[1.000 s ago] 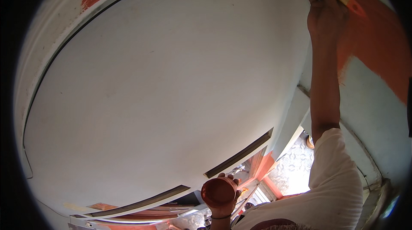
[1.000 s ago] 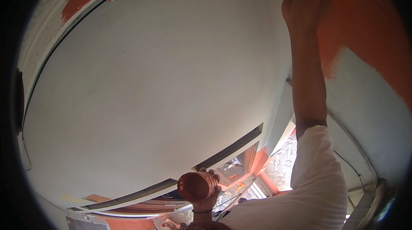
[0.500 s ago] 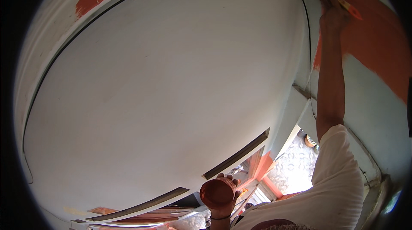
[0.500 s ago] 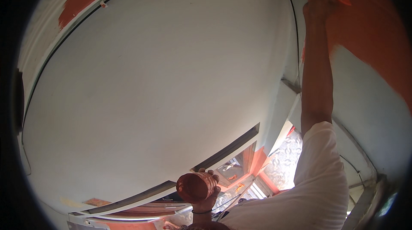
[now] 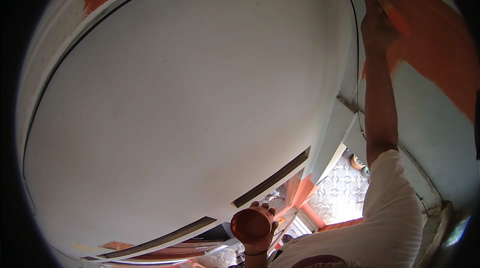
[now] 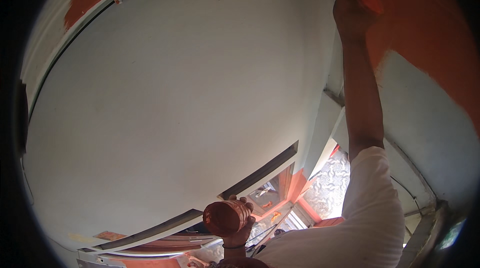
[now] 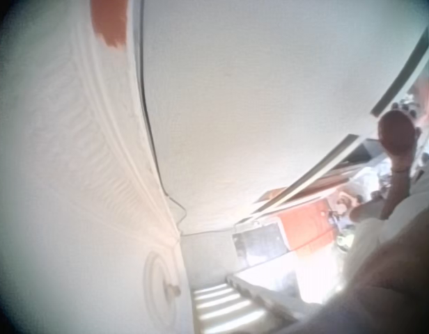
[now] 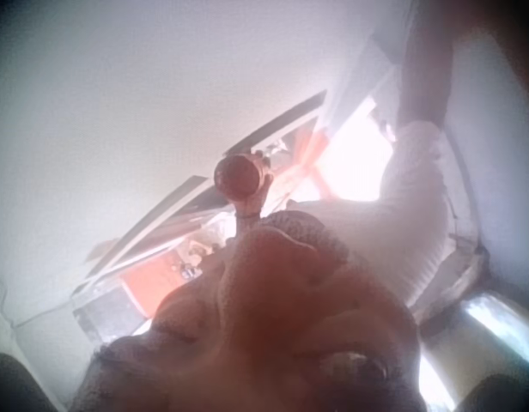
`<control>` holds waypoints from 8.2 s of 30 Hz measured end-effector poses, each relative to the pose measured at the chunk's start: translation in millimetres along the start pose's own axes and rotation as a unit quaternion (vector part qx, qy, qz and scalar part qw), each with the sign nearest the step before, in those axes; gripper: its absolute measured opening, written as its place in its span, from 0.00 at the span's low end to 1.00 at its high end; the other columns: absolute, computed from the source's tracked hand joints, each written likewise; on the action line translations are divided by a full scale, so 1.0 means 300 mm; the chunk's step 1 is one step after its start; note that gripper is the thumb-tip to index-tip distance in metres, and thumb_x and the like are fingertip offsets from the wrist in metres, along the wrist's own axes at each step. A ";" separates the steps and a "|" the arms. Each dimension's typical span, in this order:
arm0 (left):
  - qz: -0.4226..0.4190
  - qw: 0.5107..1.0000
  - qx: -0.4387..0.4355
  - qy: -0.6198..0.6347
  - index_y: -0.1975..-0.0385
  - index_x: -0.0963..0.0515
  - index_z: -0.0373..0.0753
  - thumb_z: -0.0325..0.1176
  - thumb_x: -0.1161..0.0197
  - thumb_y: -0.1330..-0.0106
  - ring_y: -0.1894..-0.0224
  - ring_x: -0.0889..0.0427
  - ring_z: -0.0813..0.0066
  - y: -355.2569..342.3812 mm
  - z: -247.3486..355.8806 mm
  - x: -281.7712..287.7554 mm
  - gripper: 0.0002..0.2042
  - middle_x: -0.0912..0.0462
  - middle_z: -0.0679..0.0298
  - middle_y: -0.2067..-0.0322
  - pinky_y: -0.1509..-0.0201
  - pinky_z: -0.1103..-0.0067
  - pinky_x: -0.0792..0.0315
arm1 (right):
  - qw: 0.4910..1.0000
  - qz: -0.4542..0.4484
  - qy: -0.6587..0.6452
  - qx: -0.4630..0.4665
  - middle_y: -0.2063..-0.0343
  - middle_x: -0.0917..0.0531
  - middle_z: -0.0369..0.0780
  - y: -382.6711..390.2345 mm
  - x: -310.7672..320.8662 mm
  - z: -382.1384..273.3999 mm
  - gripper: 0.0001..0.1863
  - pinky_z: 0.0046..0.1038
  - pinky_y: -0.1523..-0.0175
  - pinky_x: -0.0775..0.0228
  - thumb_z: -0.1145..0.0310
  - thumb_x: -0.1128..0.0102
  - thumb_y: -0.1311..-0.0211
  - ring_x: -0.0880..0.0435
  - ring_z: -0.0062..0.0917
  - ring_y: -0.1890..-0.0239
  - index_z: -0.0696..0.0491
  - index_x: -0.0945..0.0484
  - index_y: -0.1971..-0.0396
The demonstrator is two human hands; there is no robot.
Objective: The person paints a white ceiling with orange paint using a brush and a small container. They repeatedly dip the brush into the container and apply paint in long strokes along the ceiling surface.
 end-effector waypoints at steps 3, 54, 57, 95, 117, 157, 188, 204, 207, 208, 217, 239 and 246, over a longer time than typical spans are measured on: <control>0.008 1.000 -0.008 -0.023 0.29 0.34 0.43 0.61 0.38 0.29 0.34 0.23 0.43 0.013 0.007 0.010 0.36 0.24 0.48 0.36 0.43 0.48 0.16 | 0.976 -0.031 0.189 0.101 0.42 0.17 0.44 -0.020 -0.045 -0.053 0.27 0.21 0.41 0.22 0.77 0.45 0.24 0.13 0.34 0.47 0.56 0.32 0.28; 0.009 0.997 0.000 -0.073 0.39 0.24 0.40 0.56 0.38 0.27 0.39 0.22 0.45 0.031 -0.050 -0.157 0.28 0.20 0.47 0.43 0.46 0.54 0.15 | 0.789 0.068 0.504 0.345 0.57 0.12 0.43 0.051 0.003 -0.106 0.08 0.28 0.51 0.16 0.83 0.30 0.40 0.11 0.27 0.59 0.59 0.16 0.61; 0.010 0.998 0.003 -0.058 0.38 0.24 0.41 0.56 0.38 0.27 0.38 0.23 0.45 0.037 -0.059 -0.153 0.28 0.21 0.47 0.42 0.46 0.54 0.15 | 0.762 0.073 0.529 0.366 0.56 0.13 0.41 0.069 -0.001 -0.130 0.09 0.27 0.51 0.17 0.83 0.30 0.39 0.12 0.26 0.58 0.58 0.16 0.60; -0.005 0.996 -0.014 -0.086 0.37 0.27 0.40 0.55 0.37 0.27 0.38 0.23 0.47 0.022 -0.032 -0.155 0.28 0.21 0.49 0.42 0.46 0.56 0.14 | 0.881 0.147 0.404 0.198 0.65 0.13 0.40 -0.123 -0.021 -0.215 0.05 0.29 0.63 0.20 0.74 0.33 0.37 0.14 0.27 0.67 0.57 0.16 0.63; -0.017 0.993 -0.001 -0.117 0.35 0.29 0.40 0.54 0.34 0.31 0.37 0.29 0.50 0.032 -0.033 -0.137 0.31 0.28 0.51 0.40 0.44 0.60 0.18 | 0.690 0.132 0.614 0.360 0.66 0.11 0.40 0.049 -0.056 -0.219 0.03 0.27 0.55 0.16 0.77 0.33 0.35 0.12 0.25 0.63 0.62 0.15 0.66; 0.119 0.987 -0.069 -0.087 0.32 0.31 0.42 0.64 0.35 0.36 0.35 0.27 0.50 0.001 -0.013 0.036 0.39 0.26 0.51 0.40 0.49 0.59 0.16 | 0.912 0.188 0.239 -0.274 0.59 0.11 0.49 1.030 -0.155 0.203 0.11 0.27 0.53 0.18 0.83 0.37 0.34 0.10 0.32 0.56 0.59 0.20 0.53; -0.029 0.993 -0.106 -0.038 0.35 0.26 0.36 0.55 0.50 0.19 0.35 0.22 0.59 -0.030 0.047 -0.091 0.28 0.19 0.55 0.38 0.27 0.59 0.29 | 0.893 0.130 0.237 -0.361 0.63 0.13 0.58 1.250 -0.291 0.345 0.13 0.26 0.78 0.16 0.73 0.34 0.29 0.11 0.33 0.77 0.66 0.24 0.54; 0.030 0.989 -0.141 -0.042 0.41 0.21 0.36 0.53 0.50 0.19 0.37 0.20 0.57 -0.027 0.052 -0.064 0.26 0.16 0.54 0.41 0.29 0.58 0.29 | 0.810 -0.143 0.485 -0.297 0.58 0.13 0.50 1.189 -0.498 0.292 0.22 0.31 0.58 0.15 0.74 0.16 0.50 0.11 0.32 0.58 0.57 0.19 0.56; 0.077 0.985 -0.137 -0.070 0.40 0.21 0.36 0.54 0.52 0.19 0.37 0.20 0.56 -0.031 0.047 -0.048 0.27 0.16 0.54 0.42 0.30 0.57 0.28 | 0.781 -0.180 0.490 -0.343 0.55 0.13 0.49 1.203 -0.552 0.320 0.23 0.32 0.55 0.14 0.78 0.14 0.56 0.10 0.32 0.59 0.52 0.18 0.60; 0.076 0.986 -0.134 -0.069 0.40 0.21 0.36 0.54 0.52 0.19 0.37 0.20 0.56 -0.035 0.044 -0.050 0.27 0.16 0.54 0.42 0.30 0.57 0.28 | 0.786 -0.181 0.474 -0.354 0.55 0.13 0.49 1.203 -0.554 0.338 0.22 0.32 0.55 0.14 0.78 0.15 0.55 0.10 0.32 0.59 0.51 0.17 0.60; 0.065 0.986 -0.137 -0.073 0.41 0.21 0.35 0.56 0.51 0.19 0.39 0.18 0.56 -0.034 0.056 -0.053 0.28 0.15 0.52 0.43 0.31 0.58 0.27 | 0.720 -0.278 0.519 -0.368 0.60 0.12 0.47 1.190 -0.558 0.395 0.16 0.27 0.62 0.15 0.80 0.20 0.51 0.09 0.31 0.62 0.50 0.17 0.65; 0.075 0.979 -0.153 -0.108 0.36 0.25 0.32 0.56 0.48 0.21 0.38 0.19 0.54 -0.011 0.080 -0.043 0.31 0.17 0.49 0.42 0.29 0.58 0.27 | 0.739 -0.305 0.491 -0.345 0.66 0.10 0.43 1.258 -0.512 0.489 0.12 0.29 0.67 0.17 0.74 0.20 0.52 0.08 0.33 0.69 0.51 0.16 0.69; 0.076 0.976 -0.164 -0.122 0.34 0.32 0.30 0.52 0.44 0.21 0.34 0.24 0.59 -0.003 0.092 -0.043 0.30 0.22 0.51 0.39 0.26 0.63 0.32 | 0.806 -0.230 0.422 -0.347 0.60 0.12 0.55 1.221 -0.470 0.429 0.14 0.27 0.62 0.16 0.84 0.25 0.48 0.09 0.32 0.63 0.57 0.18 0.62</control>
Point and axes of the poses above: each hand's wrist, its own y-axis away from the middle knuckle, its own x-axis out of the back of the hand, z = x × y, the point moved 8 cm from there along -y, towards the middle knuckle
